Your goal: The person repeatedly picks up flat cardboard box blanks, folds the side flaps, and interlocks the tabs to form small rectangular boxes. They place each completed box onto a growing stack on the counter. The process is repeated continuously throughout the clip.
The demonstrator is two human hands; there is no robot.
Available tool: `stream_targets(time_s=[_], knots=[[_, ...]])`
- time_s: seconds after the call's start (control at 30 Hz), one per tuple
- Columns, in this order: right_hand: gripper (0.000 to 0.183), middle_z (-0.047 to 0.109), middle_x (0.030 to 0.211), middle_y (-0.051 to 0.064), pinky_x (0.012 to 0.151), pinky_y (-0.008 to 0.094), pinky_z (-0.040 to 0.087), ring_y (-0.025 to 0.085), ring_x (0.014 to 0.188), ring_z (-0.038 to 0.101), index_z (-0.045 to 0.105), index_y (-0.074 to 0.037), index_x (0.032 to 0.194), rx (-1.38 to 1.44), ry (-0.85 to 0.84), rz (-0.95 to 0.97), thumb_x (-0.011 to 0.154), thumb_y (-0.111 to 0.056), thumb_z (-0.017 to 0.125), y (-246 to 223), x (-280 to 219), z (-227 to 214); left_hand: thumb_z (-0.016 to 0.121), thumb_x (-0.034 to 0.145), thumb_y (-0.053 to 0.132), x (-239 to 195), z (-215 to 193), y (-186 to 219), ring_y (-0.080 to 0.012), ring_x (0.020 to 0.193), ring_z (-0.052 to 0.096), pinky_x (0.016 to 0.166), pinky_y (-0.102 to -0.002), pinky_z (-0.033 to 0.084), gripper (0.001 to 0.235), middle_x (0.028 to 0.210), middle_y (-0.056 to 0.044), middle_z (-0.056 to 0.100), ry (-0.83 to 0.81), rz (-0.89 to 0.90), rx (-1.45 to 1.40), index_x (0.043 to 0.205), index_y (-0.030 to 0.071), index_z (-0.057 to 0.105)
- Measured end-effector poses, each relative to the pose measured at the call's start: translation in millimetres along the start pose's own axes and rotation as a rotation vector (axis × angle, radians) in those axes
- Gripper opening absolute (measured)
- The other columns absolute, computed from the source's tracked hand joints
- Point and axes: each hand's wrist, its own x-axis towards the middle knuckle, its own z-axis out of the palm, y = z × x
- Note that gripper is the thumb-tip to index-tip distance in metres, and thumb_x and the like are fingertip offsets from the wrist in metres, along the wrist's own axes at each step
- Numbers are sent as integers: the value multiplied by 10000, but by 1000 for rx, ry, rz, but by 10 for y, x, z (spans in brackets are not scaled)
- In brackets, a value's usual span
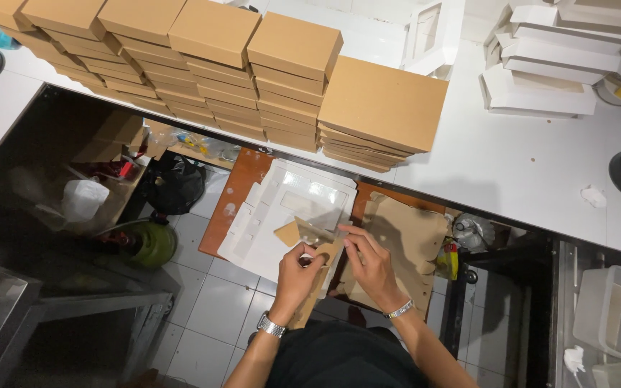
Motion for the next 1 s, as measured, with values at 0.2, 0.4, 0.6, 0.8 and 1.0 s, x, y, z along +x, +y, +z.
stream_targets(time_s=[0.2, 0.4, 0.6, 0.8, 1.0], knots=[[194, 762, 1153, 85, 681, 368, 670, 288, 905, 786, 655, -54, 872, 265, 18, 21, 1028, -92, 546, -232, 15, -105, 614, 786, 270, -85, -247, 177, -368, 1321, 524, 956, -502, 516, 734, 1410, -195, 502, -433, -25, -903, 1458, 72, 395], [428, 710, 1314, 199, 1046, 546, 479, 360, 1238, 649, 682, -41, 1212, 640, -300, 258, 1038, -384, 496, -123, -43, -103, 363, 937, 683, -150, -398, 271, -364, 1398, 491, 1143, -608, 389, 800, 1544, -132, 507, -307, -114, -966, 1541, 165, 442], [989, 518, 1530, 23, 1041, 409, 500, 221, 1313, 575, 269, -250, 1618, 833, -226, 1304, 727, -581, 544, -261, 148, -224, 584, 730, 720, -459, -300, 465, -350, 1559, -212, 1166, -713, 59, 1001, 1709, -111, -171, -647, 424, 387, 1588, 272, 329], [514, 732, 1299, 172, 1012, 375, 531, 298, 1154, 699, 650, 34, 1343, 875, -77, 1118, 881, -190, 648, 477, -305, -363, 656, 941, 364, 31, -505, -202, -217, 1336, 548, 1149, -396, 390, 368, 1359, -23, 633, 52, 487, -51, 1249, 164, 641], [344, 741, 1086, 190, 804, 440, 567, 349, 984, 707, 729, 93, 1118, 989, -67, 1211, 958, -198, 637, 719, -702, -741, 730, 851, 246, 226, -773, -804, -261, 1157, 703, 976, -396, 576, 491, 1281, -111, 745, -281, -403, -368, 1297, 43, 697]])
